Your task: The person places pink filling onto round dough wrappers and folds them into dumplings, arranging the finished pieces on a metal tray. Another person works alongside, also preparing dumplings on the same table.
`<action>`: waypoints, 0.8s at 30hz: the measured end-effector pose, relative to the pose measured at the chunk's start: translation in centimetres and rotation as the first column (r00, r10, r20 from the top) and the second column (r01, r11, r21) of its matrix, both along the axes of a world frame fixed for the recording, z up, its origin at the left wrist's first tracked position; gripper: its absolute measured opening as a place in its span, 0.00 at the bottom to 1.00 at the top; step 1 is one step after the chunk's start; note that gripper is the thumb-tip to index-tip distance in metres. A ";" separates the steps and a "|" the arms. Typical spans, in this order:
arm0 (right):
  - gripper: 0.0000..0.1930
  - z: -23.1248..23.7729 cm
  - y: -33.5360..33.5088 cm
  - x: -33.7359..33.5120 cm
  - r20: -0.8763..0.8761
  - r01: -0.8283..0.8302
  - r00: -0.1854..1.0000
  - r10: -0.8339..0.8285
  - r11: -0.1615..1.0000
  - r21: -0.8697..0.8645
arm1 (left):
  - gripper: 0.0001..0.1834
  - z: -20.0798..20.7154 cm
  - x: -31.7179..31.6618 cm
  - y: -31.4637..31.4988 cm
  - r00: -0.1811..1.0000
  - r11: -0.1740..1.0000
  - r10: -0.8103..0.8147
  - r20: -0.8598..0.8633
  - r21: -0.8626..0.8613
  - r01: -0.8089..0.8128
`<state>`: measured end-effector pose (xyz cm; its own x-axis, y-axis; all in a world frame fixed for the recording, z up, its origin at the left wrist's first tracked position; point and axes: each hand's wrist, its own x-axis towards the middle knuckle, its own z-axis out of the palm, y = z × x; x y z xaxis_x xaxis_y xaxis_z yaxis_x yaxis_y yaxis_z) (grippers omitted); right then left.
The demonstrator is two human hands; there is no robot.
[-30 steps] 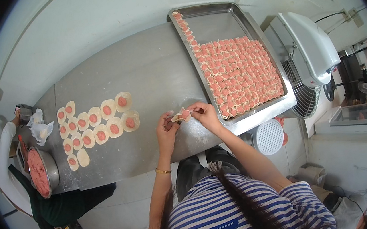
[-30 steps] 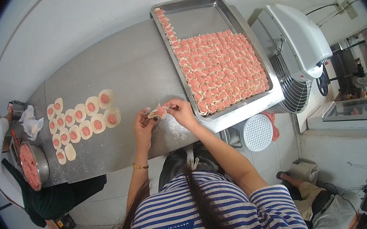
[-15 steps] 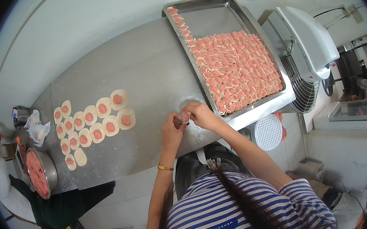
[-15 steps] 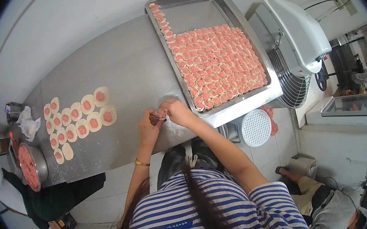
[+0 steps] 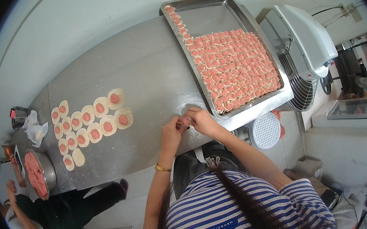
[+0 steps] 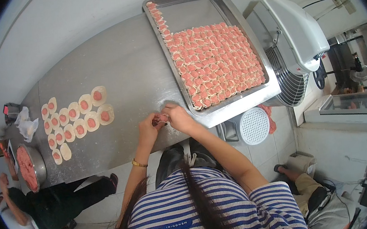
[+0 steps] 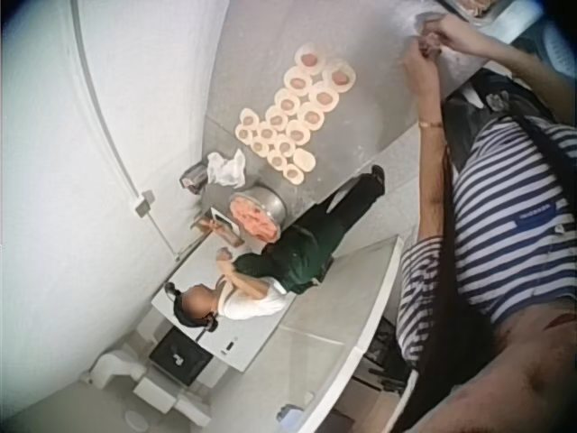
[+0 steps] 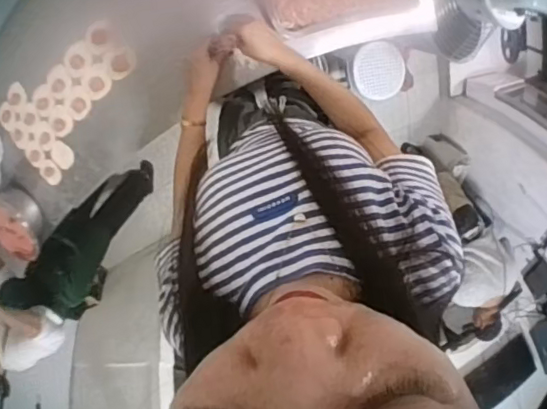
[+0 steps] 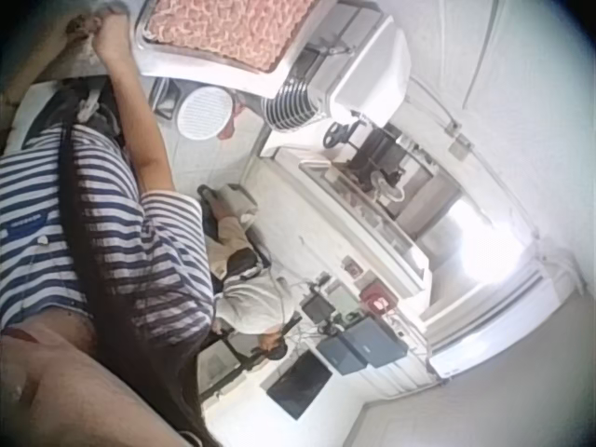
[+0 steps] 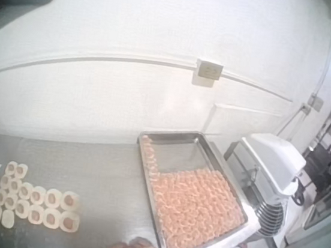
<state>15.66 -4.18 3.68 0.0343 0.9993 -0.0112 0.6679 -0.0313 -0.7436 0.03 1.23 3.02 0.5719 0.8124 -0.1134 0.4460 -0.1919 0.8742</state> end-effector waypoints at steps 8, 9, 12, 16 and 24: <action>0.19 -0.3 -0.6 0.1 -0.029 -0.003 1.000 0.005 0.999 0.053 | 0.12 0.5 0.2 0.0 0.999 0.999 -0.035 -0.009 -0.028 0.034; 0.19 -0.3 -0.4 0.1 -0.022 -0.044 0.999 0.046 0.997 0.067 | 0.12 0.7 0.4 0.1 0.996 0.999 -0.047 -0.077 0.013 0.049; 0.19 0.4 -0.2 0.3 -0.008 -0.051 0.999 0.052 0.995 0.090 | 0.13 0.7 0.5 0.2 0.979 0.995 -0.055 -0.199 0.077 0.071; 0.15 0.3 -0.6 0.0 0.004 0.079 0.997 -0.080 0.993 0.092 | 0.14 0.2 0.4 0.2 0.996 1.000 0.004 -0.093 0.026 -0.001; 0.18 0.9 -1.1 -0.1 0.014 0.102 0.995 -0.104 0.989 0.109 | 0.13 -0.7 0.5 -0.2 0.999 0.998 0.023 0.035 -0.058 -0.020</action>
